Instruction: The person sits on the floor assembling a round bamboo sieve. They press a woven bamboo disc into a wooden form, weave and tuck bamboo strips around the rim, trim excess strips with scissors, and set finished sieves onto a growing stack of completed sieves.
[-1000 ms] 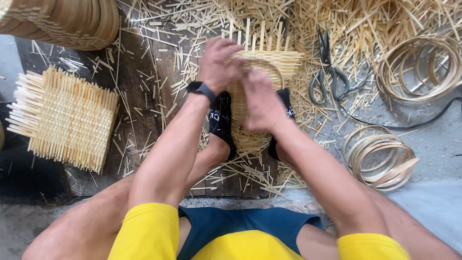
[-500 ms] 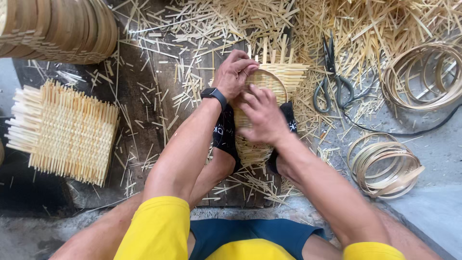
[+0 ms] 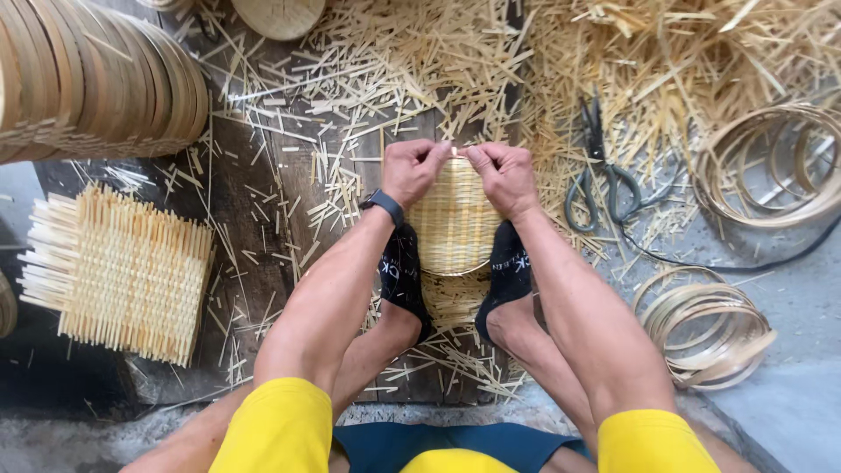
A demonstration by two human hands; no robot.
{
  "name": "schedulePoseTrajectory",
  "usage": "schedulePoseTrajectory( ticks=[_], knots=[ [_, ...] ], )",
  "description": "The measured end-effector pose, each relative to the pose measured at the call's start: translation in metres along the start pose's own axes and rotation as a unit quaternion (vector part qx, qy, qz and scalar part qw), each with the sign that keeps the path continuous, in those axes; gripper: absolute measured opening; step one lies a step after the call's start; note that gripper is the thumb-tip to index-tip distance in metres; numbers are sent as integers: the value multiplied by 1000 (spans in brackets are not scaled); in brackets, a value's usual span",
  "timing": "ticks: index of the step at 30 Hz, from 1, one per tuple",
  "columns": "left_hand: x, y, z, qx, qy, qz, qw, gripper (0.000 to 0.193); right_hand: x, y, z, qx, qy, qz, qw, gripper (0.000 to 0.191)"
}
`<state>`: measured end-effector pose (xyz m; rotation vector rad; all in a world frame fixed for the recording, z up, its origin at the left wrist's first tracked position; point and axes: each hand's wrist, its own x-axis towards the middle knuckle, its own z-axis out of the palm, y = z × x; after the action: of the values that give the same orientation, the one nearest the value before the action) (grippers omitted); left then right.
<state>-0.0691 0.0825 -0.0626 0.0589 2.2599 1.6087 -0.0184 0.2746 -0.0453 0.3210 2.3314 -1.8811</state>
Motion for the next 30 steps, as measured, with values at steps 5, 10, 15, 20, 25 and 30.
schedulePoseTrajectory(
  ticks=[5, 10, 15, 20, 25, 30],
  knots=[
    [-10, 36, -16, 64, -115, -55, 990, 48, -12, -38, -59, 59, 101, -60, 991, 32],
    [-43, 96, -26, 168, -57, 173, 969, 43, -61, -127, -234, -497, -41, 62, 865, 37],
    [-123, 91, 1, 302, -3, 399, 866, 28, -133, -132, -272, -528, -83, 131, 835, 31],
    [-174, 34, 10, 450, -103, 372, 806, 22, -127, -24, -215, -391, -77, 113, 910, 32],
    [-153, 28, 7, 419, 33, 265, 868, 19, -107, 55, -175, -453, 127, -21, 882, 67],
    [-108, 68, 60, 379, 98, 3, 920, 120, -83, 66, -165, -364, 56, 221, 903, 71]
  ],
)
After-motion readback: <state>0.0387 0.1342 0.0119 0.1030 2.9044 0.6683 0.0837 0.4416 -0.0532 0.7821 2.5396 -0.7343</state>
